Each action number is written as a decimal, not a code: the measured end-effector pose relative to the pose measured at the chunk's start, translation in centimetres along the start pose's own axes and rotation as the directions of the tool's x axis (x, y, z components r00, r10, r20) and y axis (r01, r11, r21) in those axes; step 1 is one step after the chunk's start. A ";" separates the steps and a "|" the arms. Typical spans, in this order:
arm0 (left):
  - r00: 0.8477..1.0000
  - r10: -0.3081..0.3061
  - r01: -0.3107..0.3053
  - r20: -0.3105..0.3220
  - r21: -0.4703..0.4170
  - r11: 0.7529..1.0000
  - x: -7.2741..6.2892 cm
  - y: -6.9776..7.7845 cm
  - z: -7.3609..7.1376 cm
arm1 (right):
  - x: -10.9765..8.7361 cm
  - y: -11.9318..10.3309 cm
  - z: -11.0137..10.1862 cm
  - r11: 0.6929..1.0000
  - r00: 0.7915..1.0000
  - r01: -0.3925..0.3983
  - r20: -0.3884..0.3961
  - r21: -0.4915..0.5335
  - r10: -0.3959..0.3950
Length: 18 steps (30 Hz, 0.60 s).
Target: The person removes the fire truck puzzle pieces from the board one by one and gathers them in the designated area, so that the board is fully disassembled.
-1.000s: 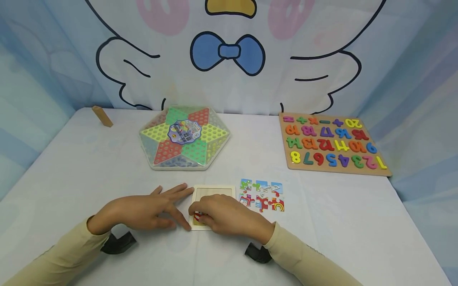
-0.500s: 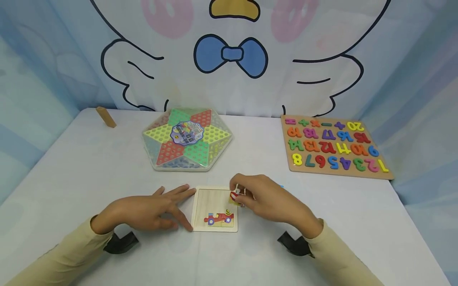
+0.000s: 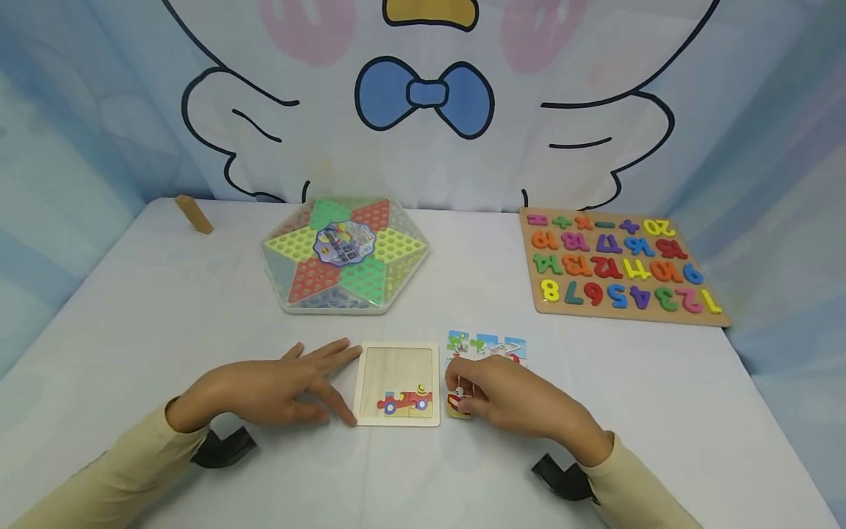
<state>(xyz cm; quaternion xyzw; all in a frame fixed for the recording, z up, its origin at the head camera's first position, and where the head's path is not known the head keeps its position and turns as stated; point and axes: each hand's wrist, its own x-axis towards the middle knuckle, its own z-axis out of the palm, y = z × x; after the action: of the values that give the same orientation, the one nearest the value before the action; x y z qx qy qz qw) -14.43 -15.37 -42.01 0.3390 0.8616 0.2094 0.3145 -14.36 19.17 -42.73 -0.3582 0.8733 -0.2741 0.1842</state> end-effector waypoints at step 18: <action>1.000 0.004 -0.004 -0.003 -0.020 1.000 -0.1 0.2 0.0 | 0.5 0.2 1.4 0.980 0.992 -0.036 -0.126 -0.197 0.011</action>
<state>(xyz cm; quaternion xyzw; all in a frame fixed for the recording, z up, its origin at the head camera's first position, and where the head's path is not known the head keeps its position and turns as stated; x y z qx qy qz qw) -14.33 -15.31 -41.86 0.3374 0.8591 0.2192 0.3163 -14.10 18.47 -44.02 -0.3466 0.9103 -0.2050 0.0963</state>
